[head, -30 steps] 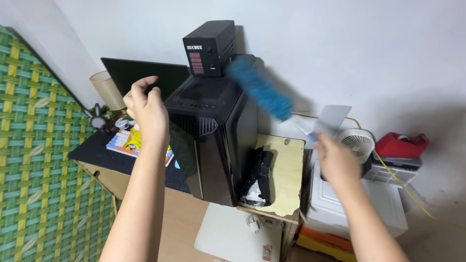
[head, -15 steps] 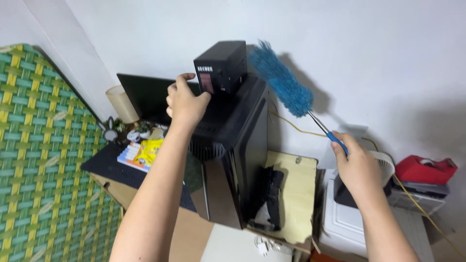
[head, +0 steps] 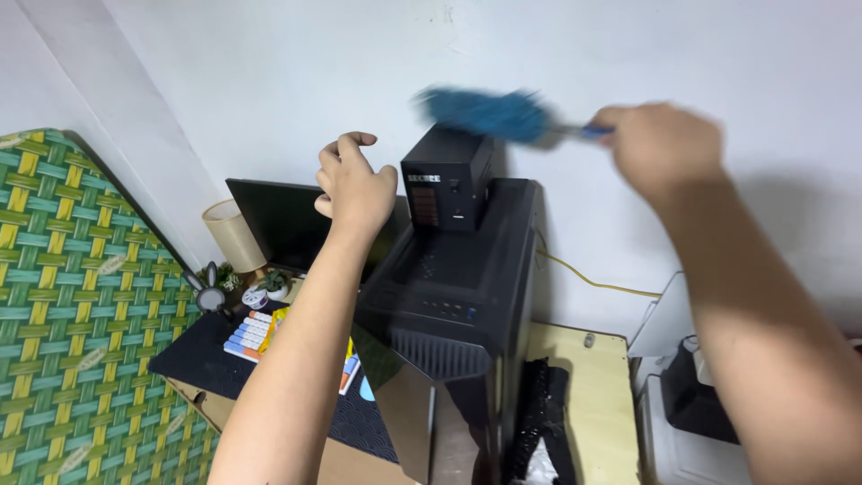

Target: Dusting a computer case, monitor, keyboard, and various desk accessories using a blue duster.

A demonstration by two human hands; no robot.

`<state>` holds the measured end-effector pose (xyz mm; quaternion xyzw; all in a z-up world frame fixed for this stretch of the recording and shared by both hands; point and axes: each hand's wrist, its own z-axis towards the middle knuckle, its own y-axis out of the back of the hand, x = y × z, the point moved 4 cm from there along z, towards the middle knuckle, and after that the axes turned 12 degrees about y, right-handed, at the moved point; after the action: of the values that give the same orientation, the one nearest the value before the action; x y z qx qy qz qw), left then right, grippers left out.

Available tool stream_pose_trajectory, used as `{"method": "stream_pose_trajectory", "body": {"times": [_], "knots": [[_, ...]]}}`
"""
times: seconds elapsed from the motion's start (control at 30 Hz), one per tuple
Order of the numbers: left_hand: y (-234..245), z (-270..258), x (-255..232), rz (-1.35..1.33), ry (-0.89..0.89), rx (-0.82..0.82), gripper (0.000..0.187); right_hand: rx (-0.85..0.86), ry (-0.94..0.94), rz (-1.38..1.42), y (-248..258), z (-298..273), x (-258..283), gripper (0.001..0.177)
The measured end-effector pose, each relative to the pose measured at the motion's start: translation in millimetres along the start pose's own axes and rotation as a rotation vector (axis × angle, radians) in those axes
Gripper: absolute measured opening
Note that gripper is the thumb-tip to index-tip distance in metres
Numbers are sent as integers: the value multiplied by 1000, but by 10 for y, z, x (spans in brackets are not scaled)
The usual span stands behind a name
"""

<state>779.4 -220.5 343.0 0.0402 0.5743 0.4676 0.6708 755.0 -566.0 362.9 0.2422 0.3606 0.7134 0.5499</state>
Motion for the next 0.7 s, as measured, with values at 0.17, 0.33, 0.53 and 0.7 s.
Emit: {"method": "stream_pose_trajectory", "body": {"times": [0.17,0.33,0.53,0.7], "knots": [[-213,189,102,-86,4,4,47,-140,18,-115,227,-64,308,22],[-322,267,163,-163,20,18,38,-107,81,32,232,-32,499,21],[-351,193,158,-178,24,64,39,-209,61,-208,365,-187,514,19],[-392,111,154,-193,64,42,42,-84,40,77,220,-202,465,23]]}}
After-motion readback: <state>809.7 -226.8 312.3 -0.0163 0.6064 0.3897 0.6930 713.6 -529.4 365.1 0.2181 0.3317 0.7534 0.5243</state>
